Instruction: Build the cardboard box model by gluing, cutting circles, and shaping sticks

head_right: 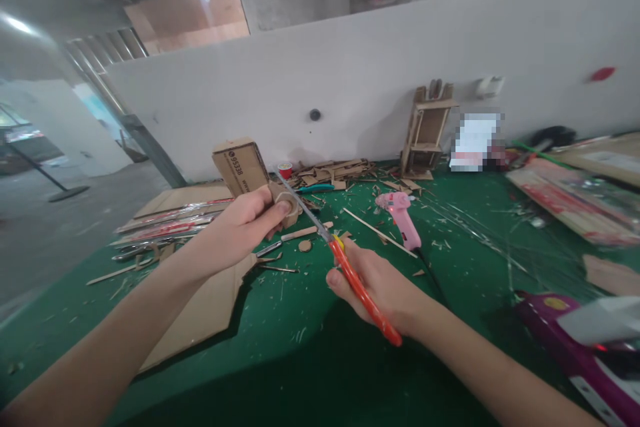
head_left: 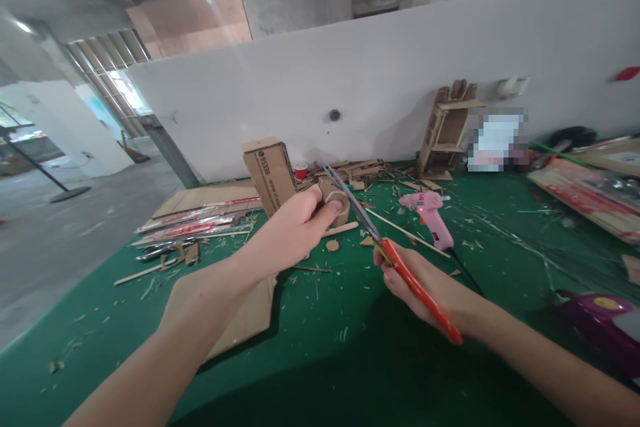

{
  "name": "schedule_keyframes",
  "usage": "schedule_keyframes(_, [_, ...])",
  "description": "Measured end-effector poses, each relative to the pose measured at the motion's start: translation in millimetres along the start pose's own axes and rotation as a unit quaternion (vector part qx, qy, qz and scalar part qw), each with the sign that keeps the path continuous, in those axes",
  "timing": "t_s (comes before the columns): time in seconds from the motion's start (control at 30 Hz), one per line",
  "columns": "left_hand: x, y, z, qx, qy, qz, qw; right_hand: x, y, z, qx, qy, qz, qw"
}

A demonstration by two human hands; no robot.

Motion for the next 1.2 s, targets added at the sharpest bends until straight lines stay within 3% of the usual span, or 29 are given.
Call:
schedule_keyframes(0.3, [-4.4, 0, 1, 0.021, -0.019, 0.000, 1.000, 5, -4, 4, 0.066, -0.004, -0.017, 0.998])
schedule_keyframes(0.43, [-0.2, 1, 1, -0.006, -0.021, -0.017, 1.000, 6, -12, 4, 0.054, -0.022, -0.005, 0.998])
schedule_keyframes(0.8, [16.2, 10, 4, -0.108, -0.051, -0.234, 0.965, 1, -8, -1, 0.051, -0.039, 0.076, 0.995])
schedule_keyframes(1.2, [25.0, 7, -1, -0.094, -0.041, -0.239, 0.966, 3, -9, -2, 0.054, -0.018, 0.074, 0.996])
Point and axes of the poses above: each hand's wrist, its own z-axis towards the middle knuckle, its own x-axis out of the palm, y = z × x, the point moved 3 cm from there along z, towards the middle knuckle, and after that the axes turned 15 degrees about -y, right-handed, at the moved point
